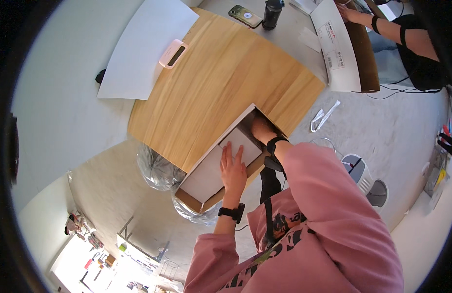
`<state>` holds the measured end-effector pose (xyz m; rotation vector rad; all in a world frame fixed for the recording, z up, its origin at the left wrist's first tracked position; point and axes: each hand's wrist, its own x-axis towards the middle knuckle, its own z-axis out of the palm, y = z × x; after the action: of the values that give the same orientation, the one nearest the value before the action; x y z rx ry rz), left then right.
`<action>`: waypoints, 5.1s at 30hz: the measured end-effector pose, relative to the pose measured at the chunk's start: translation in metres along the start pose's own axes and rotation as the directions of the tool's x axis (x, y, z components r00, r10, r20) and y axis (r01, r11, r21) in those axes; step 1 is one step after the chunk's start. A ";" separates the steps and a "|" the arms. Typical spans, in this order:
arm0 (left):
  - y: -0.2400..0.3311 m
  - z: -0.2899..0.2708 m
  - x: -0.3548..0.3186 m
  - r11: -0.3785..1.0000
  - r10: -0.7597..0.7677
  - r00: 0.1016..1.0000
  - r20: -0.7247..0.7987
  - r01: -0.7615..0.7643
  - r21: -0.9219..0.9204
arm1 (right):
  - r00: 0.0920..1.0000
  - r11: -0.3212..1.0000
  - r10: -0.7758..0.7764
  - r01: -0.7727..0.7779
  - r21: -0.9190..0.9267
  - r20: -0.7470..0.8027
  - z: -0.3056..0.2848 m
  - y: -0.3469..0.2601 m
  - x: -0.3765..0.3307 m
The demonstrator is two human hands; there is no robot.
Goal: The person places rectangular white boxes into a larger cardboard shipping carton by hand, then carries the filled carton to another table to continue packing.
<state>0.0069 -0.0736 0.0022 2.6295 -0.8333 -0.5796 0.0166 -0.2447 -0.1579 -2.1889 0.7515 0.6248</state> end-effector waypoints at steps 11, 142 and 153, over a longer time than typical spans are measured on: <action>-0.003 0.001 0.000 1.000 0.003 1.000 -0.022 -0.003 -0.015 | 0.943 0.914 -0.014 0.147 -0.378 0.333 -0.020 -0.005 -0.010; -0.002 0.001 -0.008 0.960 -0.279 0.956 -0.095 0.278 -0.030 | 0.999 0.998 -0.036 0.034 0.053 0.039 -0.019 -0.021 -0.029; 0.001 0.005 -0.007 0.964 -0.266 0.959 -0.096 0.266 -0.006 | 0.999 0.983 0.036 -0.030 0.183 -0.032 0.003 -0.011 -0.018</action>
<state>-0.0012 -0.0705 0.0006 2.7722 -0.4562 -0.5119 0.0104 -0.2302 -0.1433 -2.0274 0.8319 0.5137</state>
